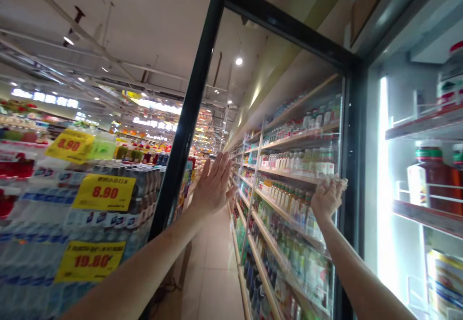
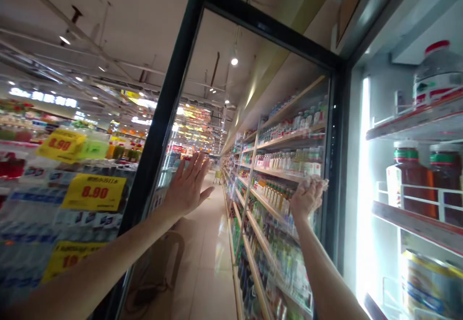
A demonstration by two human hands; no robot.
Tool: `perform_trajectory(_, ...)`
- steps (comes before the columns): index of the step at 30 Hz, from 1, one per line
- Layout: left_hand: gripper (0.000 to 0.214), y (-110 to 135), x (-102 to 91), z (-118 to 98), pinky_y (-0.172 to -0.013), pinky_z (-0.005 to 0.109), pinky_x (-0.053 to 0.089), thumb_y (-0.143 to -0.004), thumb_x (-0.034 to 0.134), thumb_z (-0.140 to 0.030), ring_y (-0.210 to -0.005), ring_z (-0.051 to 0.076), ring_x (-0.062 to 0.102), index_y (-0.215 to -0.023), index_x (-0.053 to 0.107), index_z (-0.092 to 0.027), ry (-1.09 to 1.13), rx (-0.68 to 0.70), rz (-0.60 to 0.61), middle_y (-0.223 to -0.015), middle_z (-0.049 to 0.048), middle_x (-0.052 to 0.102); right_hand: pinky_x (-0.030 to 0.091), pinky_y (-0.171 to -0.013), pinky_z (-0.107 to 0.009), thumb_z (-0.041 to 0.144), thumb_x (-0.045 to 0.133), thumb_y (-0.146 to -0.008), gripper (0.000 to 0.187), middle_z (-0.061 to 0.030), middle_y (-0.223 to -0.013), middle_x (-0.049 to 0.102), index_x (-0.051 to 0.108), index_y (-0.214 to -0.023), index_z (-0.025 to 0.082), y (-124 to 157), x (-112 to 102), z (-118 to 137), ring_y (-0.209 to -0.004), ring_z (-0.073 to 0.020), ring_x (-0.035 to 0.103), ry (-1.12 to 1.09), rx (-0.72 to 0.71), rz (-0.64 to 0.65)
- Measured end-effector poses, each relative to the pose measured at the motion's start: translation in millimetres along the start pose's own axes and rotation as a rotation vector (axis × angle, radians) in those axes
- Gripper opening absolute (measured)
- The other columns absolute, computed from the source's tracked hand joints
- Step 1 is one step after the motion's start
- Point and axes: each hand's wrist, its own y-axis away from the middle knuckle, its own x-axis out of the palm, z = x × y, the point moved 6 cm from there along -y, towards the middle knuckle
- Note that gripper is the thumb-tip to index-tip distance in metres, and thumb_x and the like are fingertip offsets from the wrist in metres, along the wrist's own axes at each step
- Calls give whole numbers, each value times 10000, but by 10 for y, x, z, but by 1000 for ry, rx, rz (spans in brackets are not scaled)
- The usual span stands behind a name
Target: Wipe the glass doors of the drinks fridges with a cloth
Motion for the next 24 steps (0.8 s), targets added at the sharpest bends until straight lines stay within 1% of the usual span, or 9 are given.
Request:
perform_trajectory(2, 693, 7, 26, 9, -1125, 482, 137, -893, 358, -506, -1393, 279, 112, -1407, 220, -62, -6, -2, 2, -1474, 174, 243, 264, -1035, -537, 337, 296, -879, 506, -162, -1427, 340, 404, -1337, 149, 209, 101, 363, -1331, -279, 290, -23, -131, 28)
perform_trajectory(5, 686, 5, 65, 33, -1127, 481, 131, -898, 342, -511, -1395, 273, 108, -1407, 234, -65, 9, -7, -6, -1474, 167, 247, 227, -1069, -490, 306, 363, -883, 424, -70, -1415, 391, 454, -1296, 282, 759, 335, 1300, -1339, -222, 293, -40, -621, 170)
perform_trajectory(7, 687, 3, 92, 51, -1125, 479, 138, -897, 344, -512, -1395, 268, 115, -1412, 226, -74, 23, -11, -9, -1472, 159, 256, 176, -1095, -478, 298, 424, -862, 415, -32, -1432, 370, 475, -1274, 313, 1045, 428, 1646, -1363, -218, 244, -42, -841, 251)
perform_trajectory(8, 691, 5, 104, 56, -1124, 478, 143, -896, 346, -513, -1395, 266, 120, -1417, 215, -78, 25, -12, -9, -1473, 156, 257, 162, -1100, -477, 295, 433, -858, 409, -29, -1434, 366, 486, -1264, 310, 1089, 432, 1661, -1368, -218, 232, -37, -869, 262)
perform_trajectory(10, 696, 18, 123, 59, -1121, 476, 151, -898, 351, -504, -1395, 262, 123, -1428, 179, -87, 22, -14, -9, -1477, 148, 247, 167, -1095, -490, 308, 404, -871, 392, -49, -1428, 372, 505, -1250, 288, 949, 365, 1379, -1362, -220, 242, -7, -746, 235)
perform_trajectory(14, 703, 56, 151, 50, -1122, 484, 138, -900, 363, -484, -1395, 262, 125, -1440, 127, -101, 19, -47, -7, -1488, 140, 212, 221, -1039, -578, 388, 273, -903, 488, -140, -1432, 337, 427, -1330, 209, 265, 80, 146, -1340, -269, 267, 93, -65, 90)
perform_trajectory(16, 713, 66, 165, 41, -1123, 486, 131, -897, 365, -486, -1394, 264, 128, -1442, 116, -100, 22, -57, -9, -1489, 142, 207, 231, -1000, -630, 397, 212, -906, 550, -207, -1427, 311, 376, -1361, 134, 81, -16, -211, -1334, -313, 263, 108, 171, 9)
perform_trajectory(19, 705, 67, 177, 38, -1121, 486, 135, -902, 350, -484, -1393, 264, 132, -1445, 105, -107, 30, -58, -26, -1488, 137, 214, 239, -1016, -598, 399, 214, -906, 542, -187, -1422, 336, 411, -1342, 143, 137, 88, 44, -1337, -298, 266, 92, 113, 18)
perform_trajectory(24, 668, 54, 187, 65, -1115, 509, 139, -907, 330, -486, -1386, 270, 169, -1438, 158, -118, 61, -59, -28, -1471, 141, 265, 182, -1099, -465, 374, 323, -903, 413, -38, -1418, 391, 490, -1272, 295, 795, 484, 1316, -1356, -193, 258, 19, -659, 222)
